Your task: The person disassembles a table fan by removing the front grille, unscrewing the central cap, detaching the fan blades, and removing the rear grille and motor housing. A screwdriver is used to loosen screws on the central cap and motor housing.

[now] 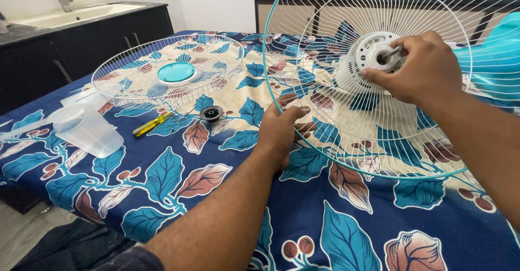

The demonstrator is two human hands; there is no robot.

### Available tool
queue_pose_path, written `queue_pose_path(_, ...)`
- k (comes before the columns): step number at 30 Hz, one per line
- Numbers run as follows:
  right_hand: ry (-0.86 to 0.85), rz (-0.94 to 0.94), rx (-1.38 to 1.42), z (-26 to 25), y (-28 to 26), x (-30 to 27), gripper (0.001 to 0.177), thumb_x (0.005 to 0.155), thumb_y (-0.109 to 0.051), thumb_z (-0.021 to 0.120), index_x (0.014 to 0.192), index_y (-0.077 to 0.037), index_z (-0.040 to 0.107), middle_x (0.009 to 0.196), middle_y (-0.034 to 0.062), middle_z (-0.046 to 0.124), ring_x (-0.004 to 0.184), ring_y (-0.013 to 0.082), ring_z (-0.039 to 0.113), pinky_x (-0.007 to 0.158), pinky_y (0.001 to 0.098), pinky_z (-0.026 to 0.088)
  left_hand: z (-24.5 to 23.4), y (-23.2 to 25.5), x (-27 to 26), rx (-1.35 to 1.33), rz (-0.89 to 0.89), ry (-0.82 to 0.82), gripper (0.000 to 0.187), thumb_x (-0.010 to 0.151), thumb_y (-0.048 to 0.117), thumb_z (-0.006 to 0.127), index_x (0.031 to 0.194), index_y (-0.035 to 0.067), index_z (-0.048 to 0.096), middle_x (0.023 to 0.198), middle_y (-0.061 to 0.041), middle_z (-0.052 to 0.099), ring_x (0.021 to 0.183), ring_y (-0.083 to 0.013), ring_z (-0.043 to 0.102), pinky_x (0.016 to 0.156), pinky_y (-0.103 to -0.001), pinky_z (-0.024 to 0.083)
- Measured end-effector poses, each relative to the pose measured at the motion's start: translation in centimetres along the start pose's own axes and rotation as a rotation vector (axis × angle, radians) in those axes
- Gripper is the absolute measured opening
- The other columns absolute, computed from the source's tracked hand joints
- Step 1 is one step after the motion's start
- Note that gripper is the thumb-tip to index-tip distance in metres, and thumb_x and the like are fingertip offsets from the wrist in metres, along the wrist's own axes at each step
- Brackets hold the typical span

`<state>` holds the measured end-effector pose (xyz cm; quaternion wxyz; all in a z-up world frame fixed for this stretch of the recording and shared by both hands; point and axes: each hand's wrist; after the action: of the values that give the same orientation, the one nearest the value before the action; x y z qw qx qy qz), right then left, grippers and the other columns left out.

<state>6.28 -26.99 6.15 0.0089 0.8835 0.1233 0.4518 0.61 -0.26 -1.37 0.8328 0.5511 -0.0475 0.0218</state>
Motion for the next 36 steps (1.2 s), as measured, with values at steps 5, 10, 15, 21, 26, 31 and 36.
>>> queue_pose_path(5,-0.194,0.17,0.229,-0.4,-0.1,1.4,0.064,0.077,-0.049,0.092,0.118,-0.002,0.076,0.107,0.0189,0.073,0.086,0.027,0.074,0.078,0.0381,0.061,-0.3,-0.3,0.2,-0.002,0.006,-0.005,0.058,0.085,0.012,0.059,0.141,0.008,0.049,0.116,-0.016,0.071,0.086,-0.0283,0.073,0.07,-0.035,0.055)
queue_pose_path(10,-0.207,-0.009,0.311,-0.9,1.6,2.7,0.065,0.062,-0.033,0.094,0.12,-0.007,0.077,0.112,0.0141,0.072,0.093,0.025,0.074,0.082,0.0374,0.06,-0.2,-0.6,0.4,-0.015,0.007,-0.001,0.057,0.085,0.011,0.058,0.141,0.008,0.05,0.115,-0.015,0.072,0.084,-0.0274,0.073,0.069,-0.035,0.055)
queue_pose_path(15,-0.214,-0.201,0.329,-1.6,2.0,3.1,0.056,0.067,-0.024,0.086,0.119,-0.01,0.075,0.12,0.0123,0.066,0.102,0.0236,0.07,0.088,0.0353,0.06,-0.4,-0.4,0.4,0.0,-0.007,0.025,0.052,0.086,0.014,0.055,0.137,0.01,0.054,0.11,-0.014,0.072,0.08,-0.0253,0.073,0.067,-0.034,0.052)
queue_pose_path(21,-0.302,0.0,0.173,-2.3,0.7,2.8,0.071,0.059,-0.031,0.092,0.123,-0.008,0.072,0.111,0.0158,0.064,0.097,0.0297,0.069,0.085,0.0405,0.058,-0.4,-0.5,0.2,-0.031,0.001,0.022,0.051,0.085,0.018,0.049,0.135,0.012,0.054,0.109,-0.012,0.071,0.078,-0.0252,0.072,0.069,-0.036,0.05)
queue_pose_path(26,-0.3,-0.103,0.204,-2.4,0.0,2.1,0.061,0.06,-0.027,0.091,0.114,-0.006,0.072,0.108,0.0193,0.068,0.094,0.0307,0.072,0.08,0.0399,0.06,-0.7,-0.6,0.3,-0.039,-0.002,0.02,0.049,0.088,0.02,0.045,0.136,0.012,0.054,0.111,-0.012,0.07,0.079,-0.0232,0.069,0.071,-0.037,0.049)
queue_pose_path(31,-0.244,-0.161,0.347,-3.5,-0.3,0.7,0.048,0.067,-0.021,0.084,0.107,-0.003,0.067,0.099,0.022,0.075,0.085,0.0287,0.077,0.07,0.0351,0.064,-0.7,-1.2,0.7,-0.051,0.011,0.02,0.046,0.091,0.023,0.043,0.134,0.011,0.054,0.11,-0.012,0.07,0.077,-0.0237,0.068,0.069,-0.036,0.049)
queue_pose_path(36,-0.047,-0.019,0.368,-5.9,0.2,-1.3,0.043,0.076,-0.019,0.085,0.106,0.001,0.061,0.09,0.0194,0.072,0.079,0.0253,0.076,0.066,0.0346,0.062,-0.8,-1.4,0.8,-0.055,0.031,0.013,0.046,0.091,0.023,0.043,0.133,0.011,0.055,0.11,-0.013,0.07,0.077,-0.0241,0.07,0.067,-0.035,0.049)
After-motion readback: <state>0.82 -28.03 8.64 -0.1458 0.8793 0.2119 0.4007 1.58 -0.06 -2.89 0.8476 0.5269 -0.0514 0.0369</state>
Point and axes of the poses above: each hand's wrist, its own x-axis towards the middle knuckle, its own z-axis out of the palm, y = z × x
